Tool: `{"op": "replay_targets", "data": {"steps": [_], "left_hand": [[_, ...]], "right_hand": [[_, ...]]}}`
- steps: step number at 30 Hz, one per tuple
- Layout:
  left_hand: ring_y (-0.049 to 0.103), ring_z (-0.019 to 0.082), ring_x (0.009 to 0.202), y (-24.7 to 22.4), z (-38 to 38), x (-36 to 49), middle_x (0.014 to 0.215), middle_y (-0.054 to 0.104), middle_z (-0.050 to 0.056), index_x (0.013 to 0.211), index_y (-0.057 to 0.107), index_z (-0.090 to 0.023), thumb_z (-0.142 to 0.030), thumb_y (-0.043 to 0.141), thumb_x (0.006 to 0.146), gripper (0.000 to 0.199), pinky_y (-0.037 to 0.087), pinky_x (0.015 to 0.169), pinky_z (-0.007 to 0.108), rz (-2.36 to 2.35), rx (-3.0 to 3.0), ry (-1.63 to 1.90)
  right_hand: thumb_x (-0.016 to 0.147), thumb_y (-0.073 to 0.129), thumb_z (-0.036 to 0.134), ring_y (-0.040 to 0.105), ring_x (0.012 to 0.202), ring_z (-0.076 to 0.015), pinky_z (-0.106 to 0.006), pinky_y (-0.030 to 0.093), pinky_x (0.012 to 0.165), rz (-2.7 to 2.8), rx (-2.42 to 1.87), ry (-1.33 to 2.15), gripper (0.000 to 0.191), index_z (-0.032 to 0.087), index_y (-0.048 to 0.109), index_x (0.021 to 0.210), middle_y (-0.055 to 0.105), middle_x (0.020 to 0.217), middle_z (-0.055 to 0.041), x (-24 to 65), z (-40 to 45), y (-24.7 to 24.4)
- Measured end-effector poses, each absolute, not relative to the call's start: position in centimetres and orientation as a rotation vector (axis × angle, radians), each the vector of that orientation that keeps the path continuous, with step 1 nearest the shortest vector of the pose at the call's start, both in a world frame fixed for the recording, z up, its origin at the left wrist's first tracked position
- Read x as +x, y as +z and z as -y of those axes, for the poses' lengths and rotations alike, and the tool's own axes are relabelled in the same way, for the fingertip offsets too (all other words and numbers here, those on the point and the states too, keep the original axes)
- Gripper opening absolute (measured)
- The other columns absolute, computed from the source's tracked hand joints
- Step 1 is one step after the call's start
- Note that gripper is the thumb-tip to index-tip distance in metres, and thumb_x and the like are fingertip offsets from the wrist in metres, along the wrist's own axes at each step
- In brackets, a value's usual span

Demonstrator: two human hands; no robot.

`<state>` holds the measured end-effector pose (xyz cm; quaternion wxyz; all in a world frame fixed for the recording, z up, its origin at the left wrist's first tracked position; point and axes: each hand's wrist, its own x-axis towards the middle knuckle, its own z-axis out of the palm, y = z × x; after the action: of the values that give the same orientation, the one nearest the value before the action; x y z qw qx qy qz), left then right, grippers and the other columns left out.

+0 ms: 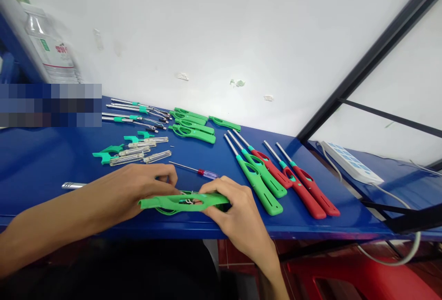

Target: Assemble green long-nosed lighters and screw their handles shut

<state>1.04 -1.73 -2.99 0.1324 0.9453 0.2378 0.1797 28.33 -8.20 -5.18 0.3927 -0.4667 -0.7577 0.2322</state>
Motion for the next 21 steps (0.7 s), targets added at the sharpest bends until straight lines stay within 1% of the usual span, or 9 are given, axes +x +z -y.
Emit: {"op": "replay_targets", "data": {"steps": [2, 4, 7, 14, 18, 21], "left_hand": [[0.059, 0.013, 0.072, -2.72, 1.63, 1.13, 0.097, 0.067, 0.0, 0.11, 0.084, -0.026, -0.002, 0.053, 0.106, 0.039, 0.033, 0.064, 0.031, -0.66, 2.73, 0.521], [0.061, 0.013, 0.074, -2.66, 1.53, 1.17, 0.095, 0.067, -0.001, 0.109, 0.084, -0.025, -0.004, 0.058, 0.106, 0.034, 0.035, 0.065, 0.031, -0.632, 2.701, 0.53], [0.063, 0.013, 0.077, -2.8, 1.41, 1.13, 0.094, 0.069, -0.001, 0.107, 0.084, -0.024, -0.003, 0.059, 0.106, 0.033, 0.036, 0.067, 0.03, -0.608, 2.679, 0.556], [0.066, 0.014, 0.079, -3.01, 1.2, 1.05, 0.098, 0.071, 0.001, 0.106, 0.083, -0.025, -0.003, 0.056, 0.106, 0.034, 0.039, 0.069, 0.029, -0.563, 2.721, 0.588], [0.066, 0.014, 0.078, -3.0, 1.02, 1.17, 0.098, 0.072, 0.002, 0.102, 0.081, -0.024, -0.003, 0.056, 0.104, 0.033, 0.04, 0.069, 0.029, -0.534, 2.74, 0.599], [0.067, 0.015, 0.079, -3.32, 0.79, 1.01, 0.1, 0.072, 0.002, 0.105, 0.08, -0.025, -0.003, 0.055, 0.104, 0.033, 0.04, 0.069, 0.03, -0.529, 2.744, 0.598]], "right_hand": [[0.097, 0.085, 0.014, 0.072, 0.084, -0.0172, -0.028, 0.052, 0.076, 1.932, -1.151, 0.577, 0.016, 0.028, 0.079, 0.1, 0.08, 0.094, 0.0047, 28.36, 8.14, -5.27], [0.093, 0.084, 0.004, 0.072, 0.085, -0.0166, -0.027, 0.052, 0.077, 1.938, -1.116, 0.553, 0.026, 0.029, 0.079, 0.101, 0.08, 0.095, 0.0055, 28.33, 8.05, -5.38], [0.089, 0.083, -0.003, 0.072, 0.084, -0.0162, -0.027, 0.051, 0.075, 1.946, -1.09, 0.529, 0.036, 0.03, 0.08, 0.102, 0.08, 0.096, 0.006, 28.2, 7.91, -5.51], [0.091, 0.086, 0.001, 0.075, 0.088, -0.0194, -0.029, 0.056, 0.077, 1.974, -1.049, 0.545, 0.03, 0.029, 0.082, 0.101, 0.083, 0.096, 0.0031, 27.85, 7.77, -5.19], [0.093, 0.083, -0.001, 0.075, 0.087, -0.0198, -0.03, 0.056, 0.077, 1.998, -1.037, 0.525, 0.03, 0.028, 0.082, 0.101, 0.083, 0.096, 0.0023, 27.71, 7.7, -5.03], [0.092, 0.083, -0.002, 0.074, 0.085, -0.0195, -0.03, 0.055, 0.075, 2.006, -1.032, 0.497, 0.031, 0.027, 0.082, 0.101, 0.082, 0.095, 0.0021, 27.65, 7.49, -5.04]]}}
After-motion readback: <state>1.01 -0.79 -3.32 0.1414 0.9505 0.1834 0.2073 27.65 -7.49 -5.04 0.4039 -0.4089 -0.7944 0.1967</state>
